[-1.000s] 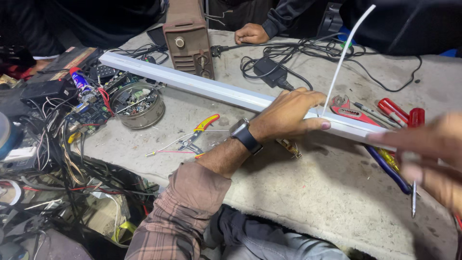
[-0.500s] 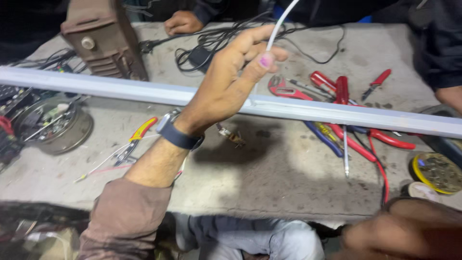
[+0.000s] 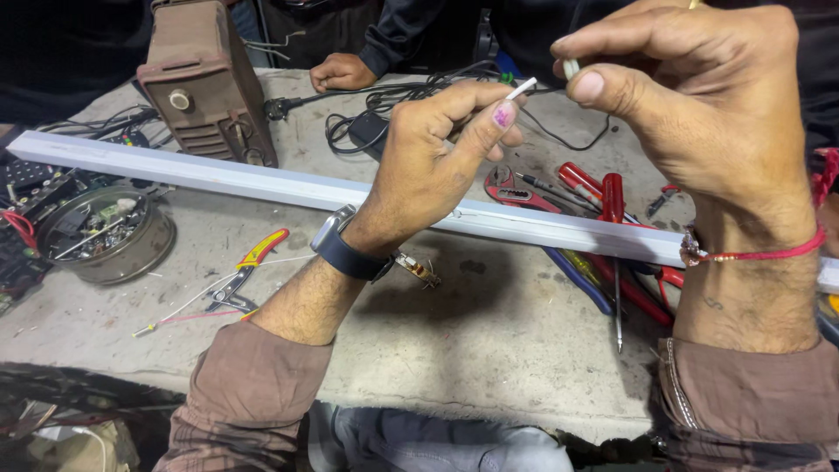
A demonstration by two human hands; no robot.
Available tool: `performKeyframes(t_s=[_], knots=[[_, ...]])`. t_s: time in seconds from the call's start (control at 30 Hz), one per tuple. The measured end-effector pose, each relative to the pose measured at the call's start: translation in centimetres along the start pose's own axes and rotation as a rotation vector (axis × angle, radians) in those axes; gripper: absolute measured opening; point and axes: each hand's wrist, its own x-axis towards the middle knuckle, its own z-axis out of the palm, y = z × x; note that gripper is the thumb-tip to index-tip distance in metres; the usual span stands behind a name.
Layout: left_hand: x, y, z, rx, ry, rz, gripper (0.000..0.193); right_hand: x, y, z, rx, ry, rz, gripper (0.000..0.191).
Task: The person strips and twists wires, wraps them with electrical tape, and inserts them into a long white LED light fixture. They use pliers to cut and strip wire ends, then secure the connections with tape before tucking the wires into the fixture.
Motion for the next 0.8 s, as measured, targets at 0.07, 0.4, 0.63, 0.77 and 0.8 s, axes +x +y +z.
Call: performKeyframes(t_s=[0.07, 0.4, 0.63, 0.77, 0.8], knots=[[-0.2, -0.2, -0.1, -0.017, 0.003, 0.011, 0.029, 0.0, 0.5, 0.4, 0.033, 0.008, 0.011, 0.018], [-0.1, -0.1, -0.1, 0.026, -0.018, 0.046, 0.028, 0.8, -0.5, 1.9, -0.071, -0.077, 0.03, 0.019], [-0.3, -0.5, -1.8, -0.017, -0.099, 0.183, 0.046, 0.0, 2.1, 1.7, 0.065, -0.192, 0.135, 0.021], [-0.8, -1.0, -2.1, 0.087, -0.106, 0.107, 0.034, 0.3, 3.9, 2.1, 0.062, -0.177, 0.211, 0.021], [-0.8, -1.1, -2.1, 0.12, -0.093, 0.12, 0.032, 0.3, 4.1, 2.2, 0.068, -0.197, 0.233, 0.021]])
